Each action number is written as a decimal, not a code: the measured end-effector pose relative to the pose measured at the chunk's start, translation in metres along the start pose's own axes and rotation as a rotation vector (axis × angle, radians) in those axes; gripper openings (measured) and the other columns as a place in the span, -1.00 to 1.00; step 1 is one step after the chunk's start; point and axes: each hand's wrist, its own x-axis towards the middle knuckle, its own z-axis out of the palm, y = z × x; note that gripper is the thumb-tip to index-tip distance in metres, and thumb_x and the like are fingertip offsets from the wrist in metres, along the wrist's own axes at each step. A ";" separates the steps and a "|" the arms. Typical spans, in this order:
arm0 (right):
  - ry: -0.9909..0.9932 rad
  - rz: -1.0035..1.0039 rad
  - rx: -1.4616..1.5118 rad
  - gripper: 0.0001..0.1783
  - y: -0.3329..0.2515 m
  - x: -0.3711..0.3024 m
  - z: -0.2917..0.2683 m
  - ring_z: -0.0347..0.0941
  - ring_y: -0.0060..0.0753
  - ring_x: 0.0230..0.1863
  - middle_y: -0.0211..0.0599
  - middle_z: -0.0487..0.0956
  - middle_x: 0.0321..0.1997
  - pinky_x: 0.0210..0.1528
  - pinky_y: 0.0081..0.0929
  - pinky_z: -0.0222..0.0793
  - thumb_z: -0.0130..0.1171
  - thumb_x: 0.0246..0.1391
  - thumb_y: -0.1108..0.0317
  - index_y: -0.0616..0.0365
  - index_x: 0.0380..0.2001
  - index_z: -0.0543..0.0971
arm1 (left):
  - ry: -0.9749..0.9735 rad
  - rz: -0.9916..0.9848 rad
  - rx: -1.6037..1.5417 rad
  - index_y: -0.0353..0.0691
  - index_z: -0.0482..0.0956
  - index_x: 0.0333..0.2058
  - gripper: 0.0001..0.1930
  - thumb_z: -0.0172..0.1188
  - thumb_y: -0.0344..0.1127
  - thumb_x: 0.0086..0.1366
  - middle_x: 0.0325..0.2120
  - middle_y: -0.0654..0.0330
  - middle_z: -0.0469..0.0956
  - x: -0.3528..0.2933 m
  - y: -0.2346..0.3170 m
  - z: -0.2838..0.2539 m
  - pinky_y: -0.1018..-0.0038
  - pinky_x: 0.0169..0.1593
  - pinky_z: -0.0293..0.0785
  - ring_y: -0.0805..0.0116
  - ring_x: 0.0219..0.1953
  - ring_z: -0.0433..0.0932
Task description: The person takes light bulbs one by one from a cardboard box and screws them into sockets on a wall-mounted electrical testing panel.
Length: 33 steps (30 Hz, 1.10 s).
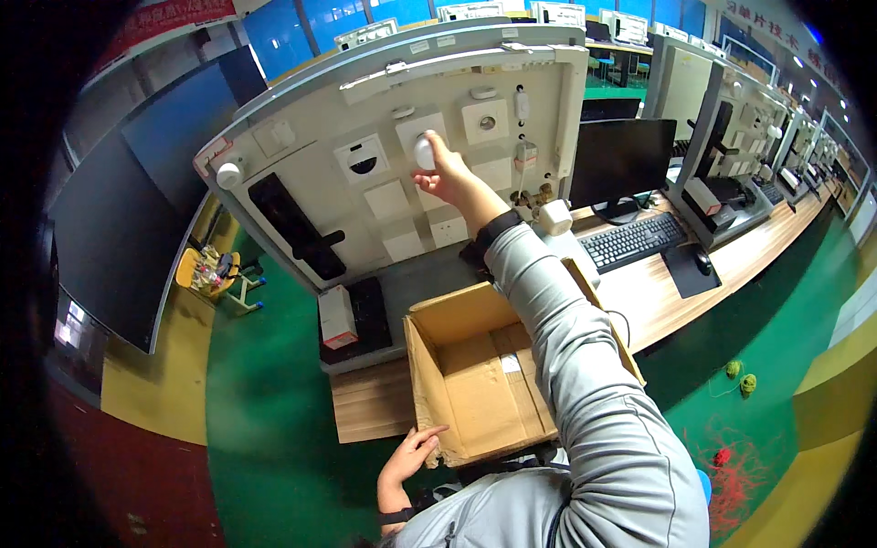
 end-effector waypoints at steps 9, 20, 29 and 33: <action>0.584 -0.596 -1.263 -0.23 0.006 -0.008 0.010 0.57 0.14 -0.28 0.21 0.58 -0.34 -0.20 -0.15 0.51 0.13 -0.01 -0.15 0.46 -0.13 0.28 | 0.010 0.036 -0.019 -0.05 0.52 0.06 -0.67 0.02 -0.18 0.37 -0.10 0.03 0.51 0.000 -0.002 0.002 0.37 0.21 0.16 0.16 0.01 0.35; -0.029 0.069 -0.110 -0.12 0.007 0.012 -0.015 0.44 -0.41 -0.57 -0.08 0.57 -0.47 -0.59 -0.55 0.27 -0.37 0.14 -0.36 0.39 -0.10 0.39 | 0.026 0.020 -0.002 -0.05 0.51 0.07 -0.65 0.02 -0.15 0.37 -0.18 0.06 0.53 -0.001 -0.002 0.003 0.37 0.16 0.20 0.18 -0.05 0.36; 0.233 -0.491 -0.756 0.00 0.005 -0.020 0.004 0.59 -0.19 -0.52 0.14 0.55 -0.38 -0.44 -0.36 0.60 0.33 -0.13 -0.01 0.30 0.16 -0.02 | 0.057 0.039 0.010 -0.03 0.52 0.06 -0.67 0.02 -0.16 0.38 -0.11 -0.05 0.49 0.001 0.001 0.005 0.36 0.12 0.25 0.15 -0.07 0.37; 0.593 -0.802 -1.603 -0.18 0.011 -0.013 0.006 0.59 -0.08 -0.54 -0.03 0.59 -0.52 -0.48 -0.25 0.53 0.30 -0.12 -0.08 0.36 -0.07 0.18 | 0.021 0.029 0.013 -0.03 0.52 0.06 -0.67 0.02 -0.16 0.38 -0.09 -0.06 0.49 0.000 -0.010 0.003 0.36 0.13 0.25 0.14 -0.06 0.36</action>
